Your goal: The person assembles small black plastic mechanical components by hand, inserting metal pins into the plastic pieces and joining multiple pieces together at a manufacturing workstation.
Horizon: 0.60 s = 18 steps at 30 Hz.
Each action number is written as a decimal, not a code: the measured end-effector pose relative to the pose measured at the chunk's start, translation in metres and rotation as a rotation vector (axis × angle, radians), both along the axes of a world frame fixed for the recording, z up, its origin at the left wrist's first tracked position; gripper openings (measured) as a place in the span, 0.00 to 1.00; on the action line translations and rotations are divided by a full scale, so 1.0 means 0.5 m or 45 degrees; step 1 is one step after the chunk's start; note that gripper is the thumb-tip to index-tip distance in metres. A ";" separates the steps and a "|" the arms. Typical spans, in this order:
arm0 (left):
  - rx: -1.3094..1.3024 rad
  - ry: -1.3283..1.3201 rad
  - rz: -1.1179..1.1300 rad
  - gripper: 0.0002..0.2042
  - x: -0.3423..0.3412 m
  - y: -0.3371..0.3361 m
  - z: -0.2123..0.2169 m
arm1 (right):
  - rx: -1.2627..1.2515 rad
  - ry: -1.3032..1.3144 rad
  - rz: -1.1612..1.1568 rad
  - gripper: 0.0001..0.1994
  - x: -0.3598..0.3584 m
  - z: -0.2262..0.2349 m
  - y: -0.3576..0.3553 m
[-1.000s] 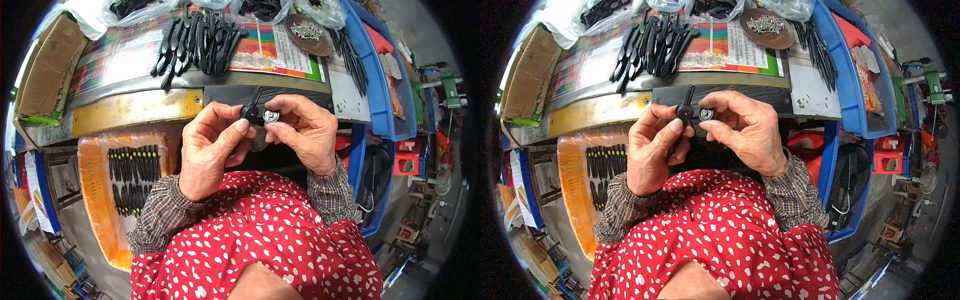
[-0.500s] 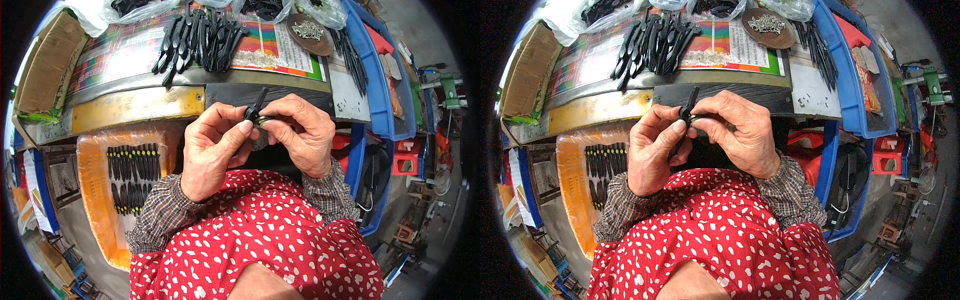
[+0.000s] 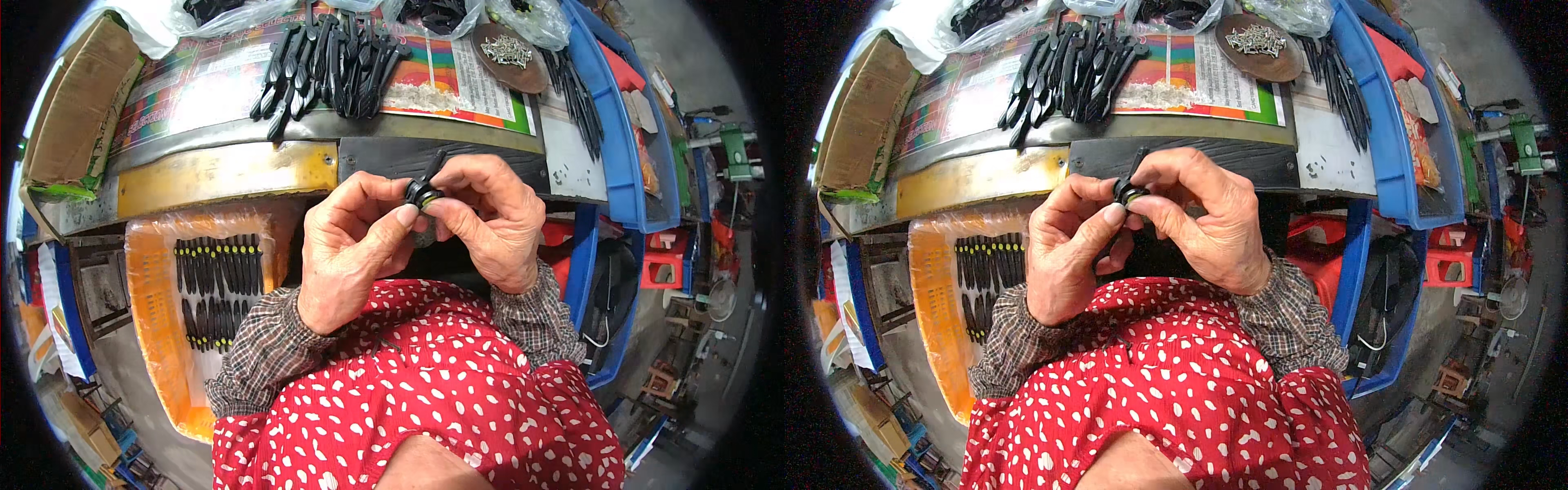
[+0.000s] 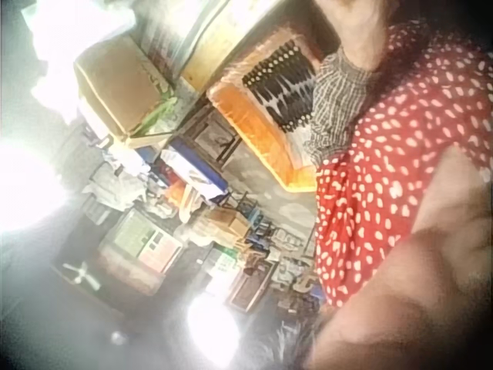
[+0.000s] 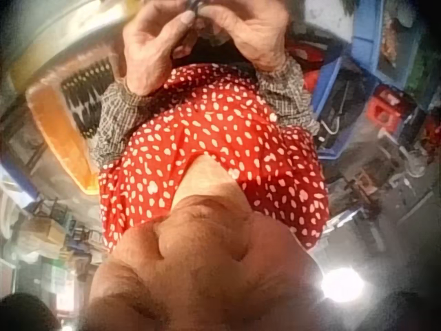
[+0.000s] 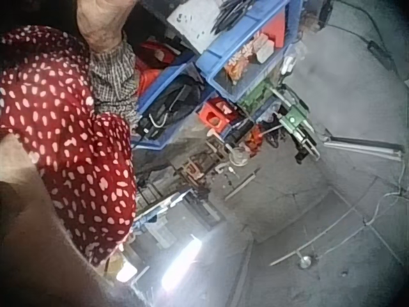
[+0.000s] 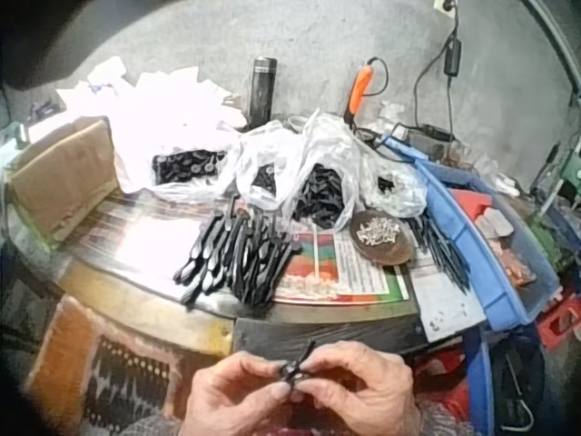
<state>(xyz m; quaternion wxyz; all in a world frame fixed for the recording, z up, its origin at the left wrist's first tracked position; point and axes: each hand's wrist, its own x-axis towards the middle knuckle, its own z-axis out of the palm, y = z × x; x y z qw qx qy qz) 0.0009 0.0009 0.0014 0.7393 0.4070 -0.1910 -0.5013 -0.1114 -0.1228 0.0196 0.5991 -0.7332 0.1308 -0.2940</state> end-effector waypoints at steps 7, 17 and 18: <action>0.011 -0.052 -0.011 0.06 0.001 -0.001 -0.004 | 0.189 0.012 0.022 0.16 0.000 0.001 0.001; -0.010 -0.041 -0.043 0.06 0.010 -0.001 -0.014 | 0.369 0.070 0.053 0.20 0.003 -0.008 -0.016; -0.008 -0.040 -0.042 0.06 0.011 -0.001 -0.015 | 0.339 0.068 0.079 0.21 0.004 -0.009 -0.021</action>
